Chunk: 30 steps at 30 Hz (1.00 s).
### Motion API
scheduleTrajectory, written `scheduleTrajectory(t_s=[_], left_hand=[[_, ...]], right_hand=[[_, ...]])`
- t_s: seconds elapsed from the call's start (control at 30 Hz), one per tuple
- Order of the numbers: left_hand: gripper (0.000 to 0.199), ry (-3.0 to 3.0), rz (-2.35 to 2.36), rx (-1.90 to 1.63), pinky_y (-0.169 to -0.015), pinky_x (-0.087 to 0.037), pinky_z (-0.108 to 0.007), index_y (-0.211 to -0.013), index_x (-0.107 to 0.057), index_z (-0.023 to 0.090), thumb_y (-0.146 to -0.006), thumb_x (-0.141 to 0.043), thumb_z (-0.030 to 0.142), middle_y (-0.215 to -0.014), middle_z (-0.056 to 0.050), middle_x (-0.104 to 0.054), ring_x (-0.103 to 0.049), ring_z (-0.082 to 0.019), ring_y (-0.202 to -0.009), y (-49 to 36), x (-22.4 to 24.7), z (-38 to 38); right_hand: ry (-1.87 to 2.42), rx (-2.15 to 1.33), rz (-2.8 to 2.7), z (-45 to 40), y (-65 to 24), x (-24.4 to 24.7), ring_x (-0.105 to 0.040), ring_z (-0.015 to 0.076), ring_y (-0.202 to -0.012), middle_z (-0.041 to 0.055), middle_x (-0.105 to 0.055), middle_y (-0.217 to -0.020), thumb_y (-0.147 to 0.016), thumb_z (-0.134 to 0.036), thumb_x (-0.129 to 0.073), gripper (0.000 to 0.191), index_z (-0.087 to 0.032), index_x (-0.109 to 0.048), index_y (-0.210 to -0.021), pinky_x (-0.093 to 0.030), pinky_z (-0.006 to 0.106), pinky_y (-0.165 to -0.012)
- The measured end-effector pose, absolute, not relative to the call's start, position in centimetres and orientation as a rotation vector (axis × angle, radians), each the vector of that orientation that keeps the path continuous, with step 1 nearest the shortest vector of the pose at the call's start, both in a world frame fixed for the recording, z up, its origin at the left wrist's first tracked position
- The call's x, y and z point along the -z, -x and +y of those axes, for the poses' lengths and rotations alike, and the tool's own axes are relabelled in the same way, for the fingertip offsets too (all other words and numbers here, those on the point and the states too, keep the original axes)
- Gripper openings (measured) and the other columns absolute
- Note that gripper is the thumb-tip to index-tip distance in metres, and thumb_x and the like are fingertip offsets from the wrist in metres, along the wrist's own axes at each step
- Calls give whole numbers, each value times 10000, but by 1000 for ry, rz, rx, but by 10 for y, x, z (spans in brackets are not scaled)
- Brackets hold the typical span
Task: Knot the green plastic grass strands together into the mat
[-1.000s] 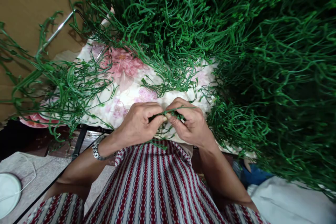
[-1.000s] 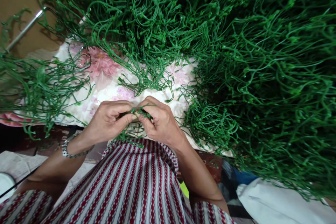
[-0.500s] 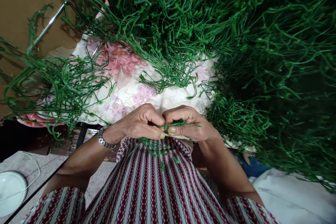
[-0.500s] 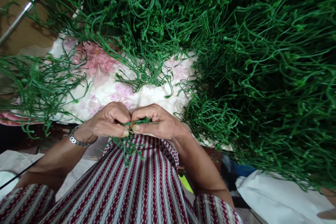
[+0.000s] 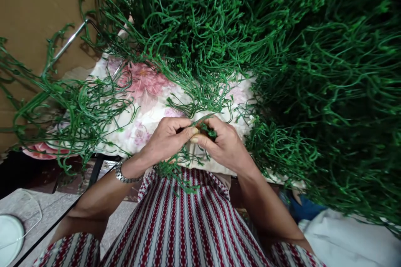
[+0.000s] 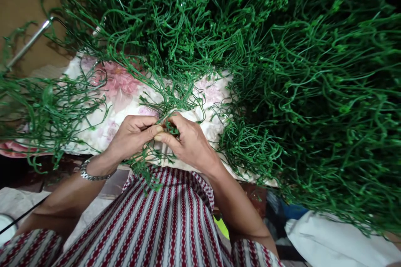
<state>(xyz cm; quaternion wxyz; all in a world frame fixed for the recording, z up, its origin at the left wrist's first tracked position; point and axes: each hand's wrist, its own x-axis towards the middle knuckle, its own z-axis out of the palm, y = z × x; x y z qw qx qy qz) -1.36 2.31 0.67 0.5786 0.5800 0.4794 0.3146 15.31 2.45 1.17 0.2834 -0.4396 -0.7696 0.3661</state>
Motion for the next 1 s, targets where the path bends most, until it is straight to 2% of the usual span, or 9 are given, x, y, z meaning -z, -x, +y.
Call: scheduleTrajectory(t_s=[0.13, 0.3, 0.43, 0.53, 0.67, 0.77, 0.9, 1.0], left_hand=[[379, -1285, 1058, -676, -445, -166, -212, -515, -351, 152, -803, -484, 357, -527, 41, -256, -240, -60, -490, 15, -3, 21], [334, -1650, 1239, -836, -497, -209, -231, -490, -276, 156, -754, -480, 151, -525, 43, -246, -264, -68, -518, 13, -7, 22], [333, -1658, 1273, -988, -518, -220, -239, -486, -261, 154, -731, -479, 99, -536, 44, -243, -261, -70, -535, 7, -7, 21], [339, -1360, 1215, -1014, -505, -227, -227, -494, -316, 150, -775, -504, 180, -552, 42, -269, -270, -68, -541, 5, -5, 21], [302, -1005, 1084, -1041, -541, -312, -206, -557, -492, 130, -763, -587, 328, -590, 23, -446, -401, -75, -584, 4, -2, 21], [214, -870, 1028, -1079, -587, -365, -198, -665, -599, 133, -753, -611, 328, -647, 7, -552, -477, -82, -618, 5, -3, 24], [168, -843, 940, -972, -531, -364, -190, -751, -613, 135, -732, -638, 300, -598, 17, -546, -468, -68, -521, 7, -7, 26], [200, -872, 938, -935, -503, -334, -181, -797, -578, 139, -705, -662, 296, -616, 27, -507, -442, -63, -528, 9, -9, 25]], right_hand=[[1065, -693, -2317, 24, -156, -12, -473, 121, -673, 17, -513, -739, -816, -184, -507, 48, -170, -461, -813, -368, 229, -593], [1133, -450, -2421, 23, -155, -9, -460, 160, -682, 25, -473, -669, -739, -71, -448, 107, -177, -449, -733, -379, 260, -610], [1104, -563, -2376, 22, -152, -11, -461, 140, -651, 25, -491, -683, -735, -72, -460, 93, -163, -480, -740, -370, 247, -591], [1057, -674, -2250, 23, -152, -14, -481, 119, -654, 20, -524, -709, -796, -122, -470, 51, -159, -504, -797, -374, 227, -597], [1070, -695, -2170, 24, -153, -16, -471, 97, -609, 1, -524, -685, -834, -168, -460, 46, -164, -503, -817, -363, 209, -575], [1084, -745, -2201, 25, -154, -16, -451, 92, -579, -12, -506, -651, -830, -175, -448, 44, -166, -487, -813, -352, 207, -557], [1046, -806, -2193, 25, -155, -14, -450, 87, -573, -14, -514, -660, -812, -151, -441, 43, -169, -480, -806, -357, 202, -561], [1062, -735, -2166, 25, -156, -11, -456, 91, -575, -10, -510, -659, -806, -144, -450, 45, -171, -486, -805, -360, 205, -558]])
